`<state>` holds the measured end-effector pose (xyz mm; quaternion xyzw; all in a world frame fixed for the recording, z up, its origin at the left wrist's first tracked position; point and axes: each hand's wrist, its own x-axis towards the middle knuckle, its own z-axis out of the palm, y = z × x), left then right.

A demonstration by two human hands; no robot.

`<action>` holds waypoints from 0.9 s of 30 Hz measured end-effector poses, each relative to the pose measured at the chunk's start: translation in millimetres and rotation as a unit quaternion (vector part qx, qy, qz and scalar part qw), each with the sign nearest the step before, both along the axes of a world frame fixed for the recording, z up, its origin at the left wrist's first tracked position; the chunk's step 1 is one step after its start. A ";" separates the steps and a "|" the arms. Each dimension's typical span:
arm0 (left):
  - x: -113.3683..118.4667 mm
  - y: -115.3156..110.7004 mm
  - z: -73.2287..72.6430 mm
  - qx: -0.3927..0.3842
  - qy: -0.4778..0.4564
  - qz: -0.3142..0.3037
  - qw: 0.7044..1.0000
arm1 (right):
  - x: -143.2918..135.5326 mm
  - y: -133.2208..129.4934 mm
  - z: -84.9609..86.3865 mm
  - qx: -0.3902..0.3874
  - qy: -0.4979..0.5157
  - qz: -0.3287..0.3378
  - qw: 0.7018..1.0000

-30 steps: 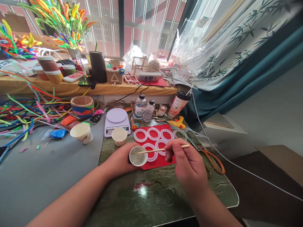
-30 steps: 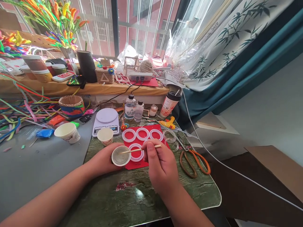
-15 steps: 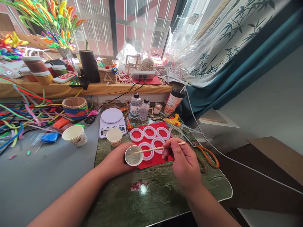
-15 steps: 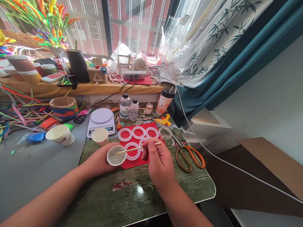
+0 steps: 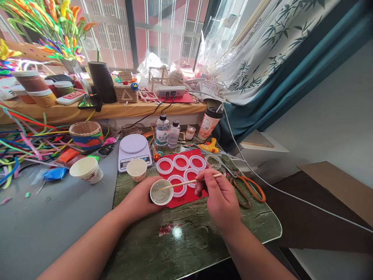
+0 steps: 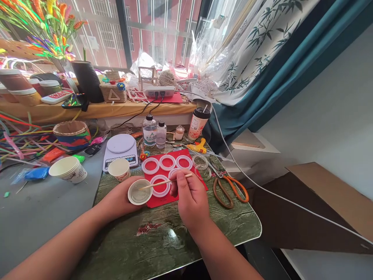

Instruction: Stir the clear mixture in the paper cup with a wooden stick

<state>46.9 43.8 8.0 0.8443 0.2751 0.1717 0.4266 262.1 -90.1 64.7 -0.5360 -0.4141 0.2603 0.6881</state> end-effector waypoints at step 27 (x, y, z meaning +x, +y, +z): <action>0.3 -0.1 -0.2 0.006 0.005 0.006 1.000 | 1.0 -3.6 -1.9 0.009 0.025 -0.009 1.000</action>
